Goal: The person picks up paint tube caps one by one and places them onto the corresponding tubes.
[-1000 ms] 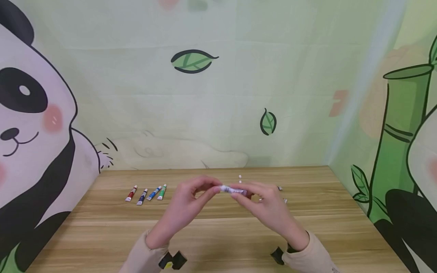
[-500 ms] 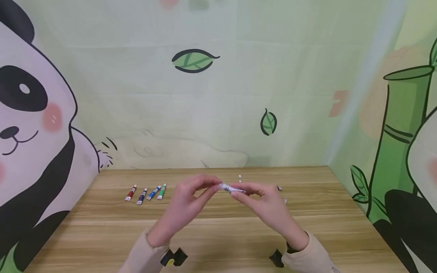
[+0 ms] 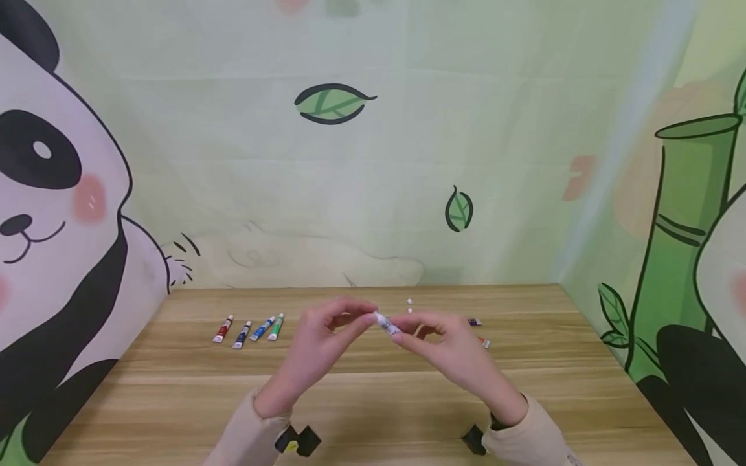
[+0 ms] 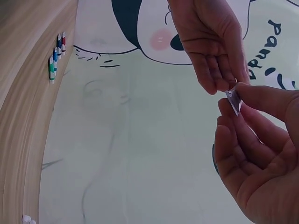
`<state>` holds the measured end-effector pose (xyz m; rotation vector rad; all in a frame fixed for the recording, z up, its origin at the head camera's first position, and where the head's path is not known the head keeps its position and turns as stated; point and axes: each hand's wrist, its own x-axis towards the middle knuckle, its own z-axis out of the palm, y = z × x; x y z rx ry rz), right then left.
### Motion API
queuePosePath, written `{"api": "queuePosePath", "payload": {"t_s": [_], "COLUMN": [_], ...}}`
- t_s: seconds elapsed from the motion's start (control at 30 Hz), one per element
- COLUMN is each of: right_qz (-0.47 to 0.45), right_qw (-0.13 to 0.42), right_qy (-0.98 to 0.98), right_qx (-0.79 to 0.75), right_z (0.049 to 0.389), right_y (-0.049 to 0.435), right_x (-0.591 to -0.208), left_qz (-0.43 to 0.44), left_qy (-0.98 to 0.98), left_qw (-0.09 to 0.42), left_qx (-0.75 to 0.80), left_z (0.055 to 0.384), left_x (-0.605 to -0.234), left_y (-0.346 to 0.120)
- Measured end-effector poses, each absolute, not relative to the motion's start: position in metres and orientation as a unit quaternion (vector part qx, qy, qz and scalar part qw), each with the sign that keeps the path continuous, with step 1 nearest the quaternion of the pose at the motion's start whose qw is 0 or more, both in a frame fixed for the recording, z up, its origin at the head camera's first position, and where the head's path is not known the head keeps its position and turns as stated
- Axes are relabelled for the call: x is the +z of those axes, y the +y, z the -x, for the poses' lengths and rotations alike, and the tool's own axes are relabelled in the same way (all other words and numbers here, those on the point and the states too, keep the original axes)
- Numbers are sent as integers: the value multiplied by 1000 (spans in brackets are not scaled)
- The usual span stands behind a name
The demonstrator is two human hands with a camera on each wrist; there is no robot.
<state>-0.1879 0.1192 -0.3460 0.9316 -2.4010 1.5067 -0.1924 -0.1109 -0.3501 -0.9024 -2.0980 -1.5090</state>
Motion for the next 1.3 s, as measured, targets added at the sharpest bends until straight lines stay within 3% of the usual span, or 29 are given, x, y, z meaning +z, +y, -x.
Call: {"api": "queuePosePath", "payload": {"t_s": [0.3,0.87,1.3], "right_qz": [-276,-279,-211], "right_qw": [69,90,122], "right_qy": [-790,-786,-801], "right_qx": [543,544,547], "right_z": [187,190,197], "right_y": [118,117,145], "right_x": [-348,-354,-357], "left_qz": [288,244,171], "left_qy": [-723,-714,-782], "left_qw": [149,148,166], "left_qx": [-611,-639,-575], "left_z": [188,186,222], "left_x": [-360,-362,-372], "left_y": [-104,-95,-145]}}
